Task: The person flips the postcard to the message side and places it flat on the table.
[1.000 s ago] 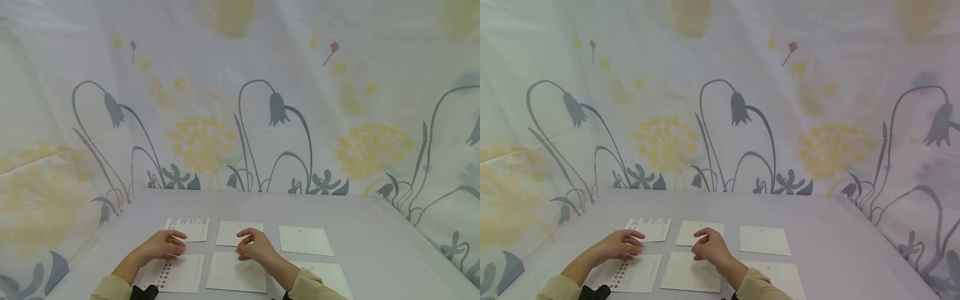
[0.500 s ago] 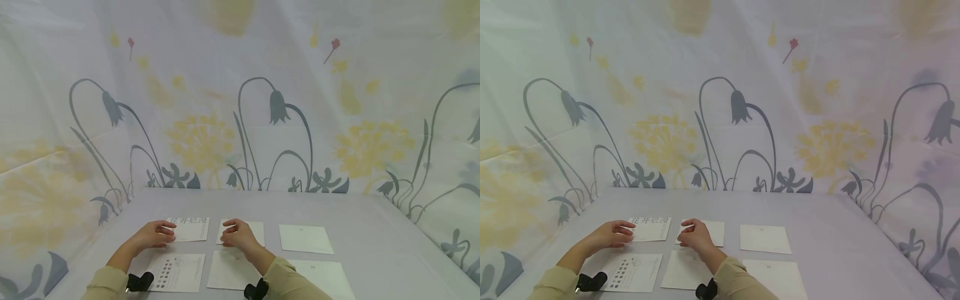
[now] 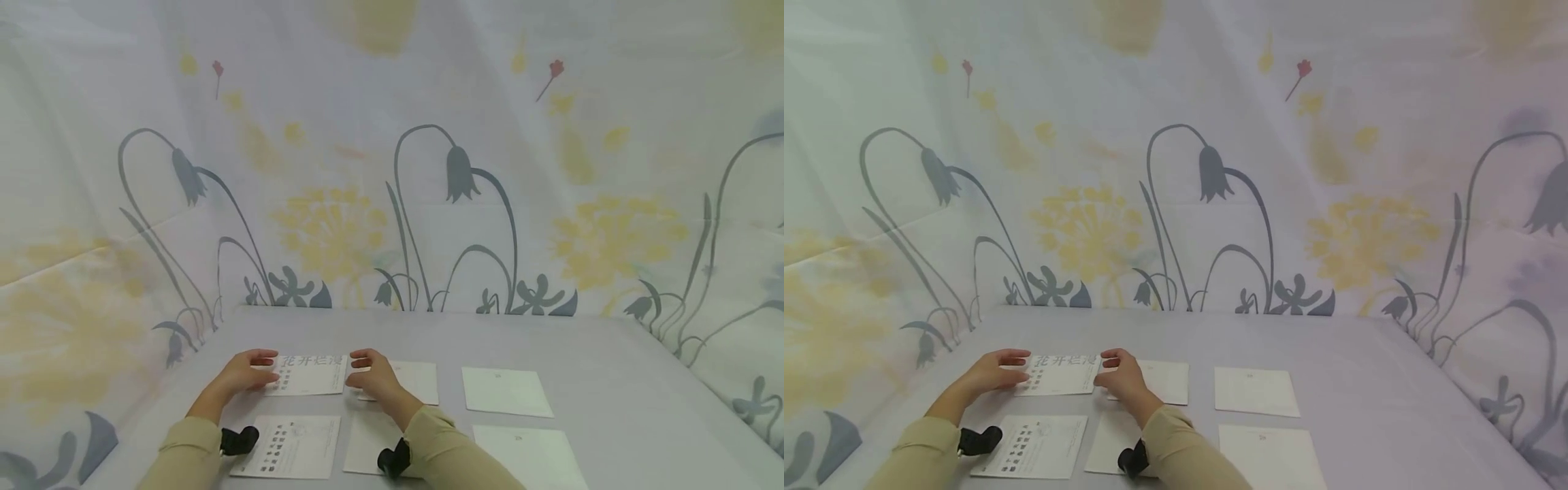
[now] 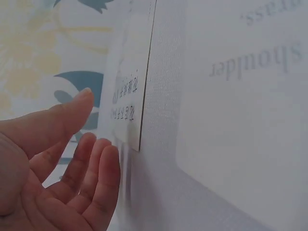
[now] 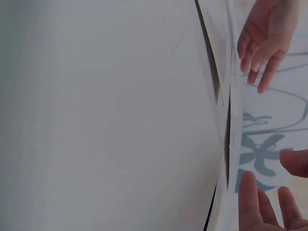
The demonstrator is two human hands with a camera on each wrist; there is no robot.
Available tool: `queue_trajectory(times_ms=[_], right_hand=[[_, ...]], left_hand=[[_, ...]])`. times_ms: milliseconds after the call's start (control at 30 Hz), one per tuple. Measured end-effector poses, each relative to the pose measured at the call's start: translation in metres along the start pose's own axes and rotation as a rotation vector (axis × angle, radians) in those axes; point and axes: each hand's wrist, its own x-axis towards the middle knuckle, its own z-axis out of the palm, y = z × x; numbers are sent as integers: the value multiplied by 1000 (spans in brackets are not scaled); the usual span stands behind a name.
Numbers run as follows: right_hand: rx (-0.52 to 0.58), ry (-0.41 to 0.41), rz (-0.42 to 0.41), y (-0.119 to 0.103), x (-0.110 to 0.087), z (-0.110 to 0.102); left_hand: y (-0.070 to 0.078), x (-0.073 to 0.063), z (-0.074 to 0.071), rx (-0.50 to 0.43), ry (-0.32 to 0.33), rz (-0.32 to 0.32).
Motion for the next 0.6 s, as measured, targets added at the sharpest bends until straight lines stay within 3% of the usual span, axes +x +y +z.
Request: queue_trajectory(times_ms=[200, 400, 600], right_hand=[[-78, 16, 31, 4, 10, 6], [-53, 9, 75, 5, 15, 12], [-45, 15, 105, 5, 19, 17]], left_hand=[[0, 9, 2, 49, 10, -12], [4, 14, 4, 46, -4, 14], [2, 18, 6, 27, 4, -17]])
